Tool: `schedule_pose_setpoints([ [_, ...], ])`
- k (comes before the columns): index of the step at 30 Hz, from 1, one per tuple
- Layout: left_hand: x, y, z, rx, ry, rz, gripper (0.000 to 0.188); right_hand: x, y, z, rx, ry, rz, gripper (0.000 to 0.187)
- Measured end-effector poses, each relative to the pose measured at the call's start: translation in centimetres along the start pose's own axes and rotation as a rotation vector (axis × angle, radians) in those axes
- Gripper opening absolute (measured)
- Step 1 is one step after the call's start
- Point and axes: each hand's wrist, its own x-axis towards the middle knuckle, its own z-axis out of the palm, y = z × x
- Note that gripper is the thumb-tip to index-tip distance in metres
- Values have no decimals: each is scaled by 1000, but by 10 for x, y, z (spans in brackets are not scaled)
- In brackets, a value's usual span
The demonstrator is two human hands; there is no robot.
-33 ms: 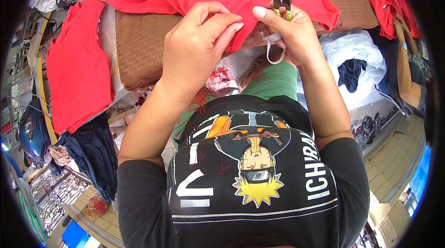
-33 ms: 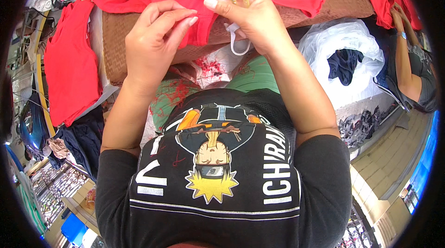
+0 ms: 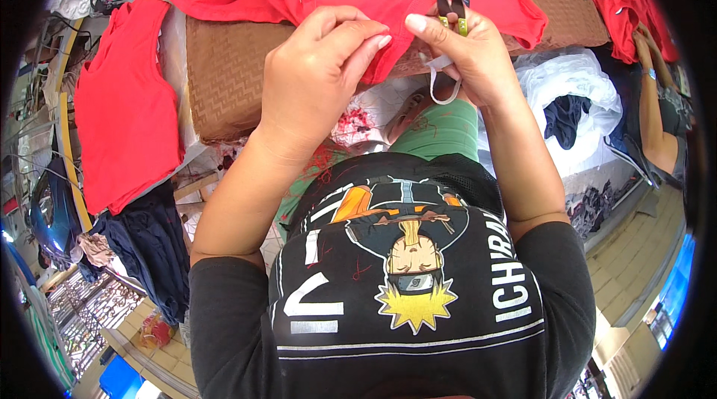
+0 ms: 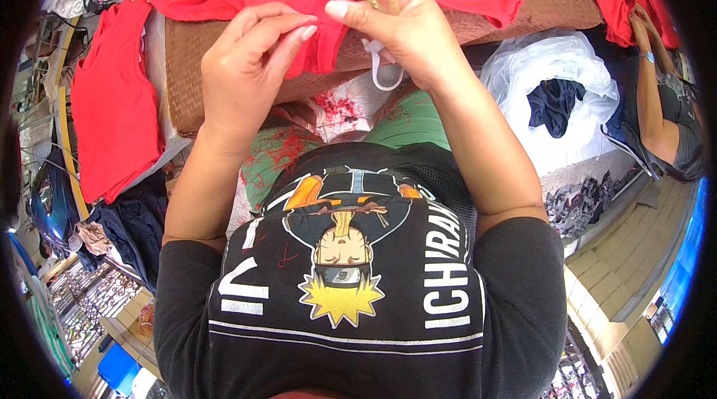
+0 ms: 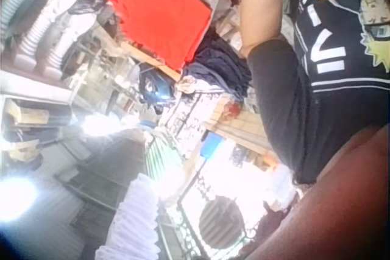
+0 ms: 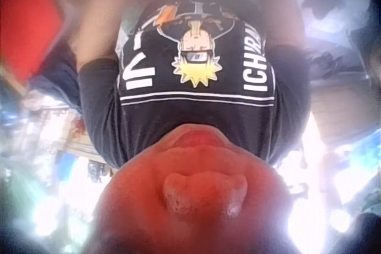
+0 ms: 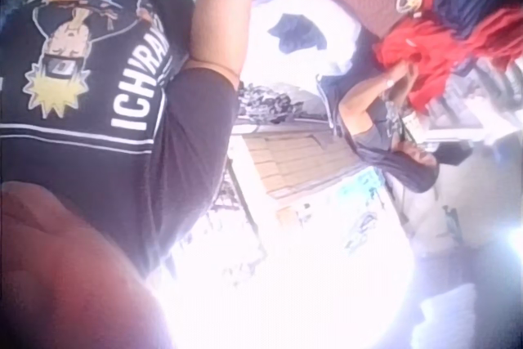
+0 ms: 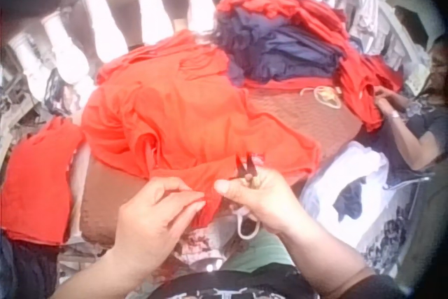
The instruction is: The person trims loose threads from red garments using a pair of shears, handling the hems and necklines of several items sequentially.
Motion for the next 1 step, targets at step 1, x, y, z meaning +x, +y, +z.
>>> schedule_pose_setpoints([
  [1,-2,-7,2,-41,-21,-28,14,-1,1,0,-52,-9,-17,20],
])
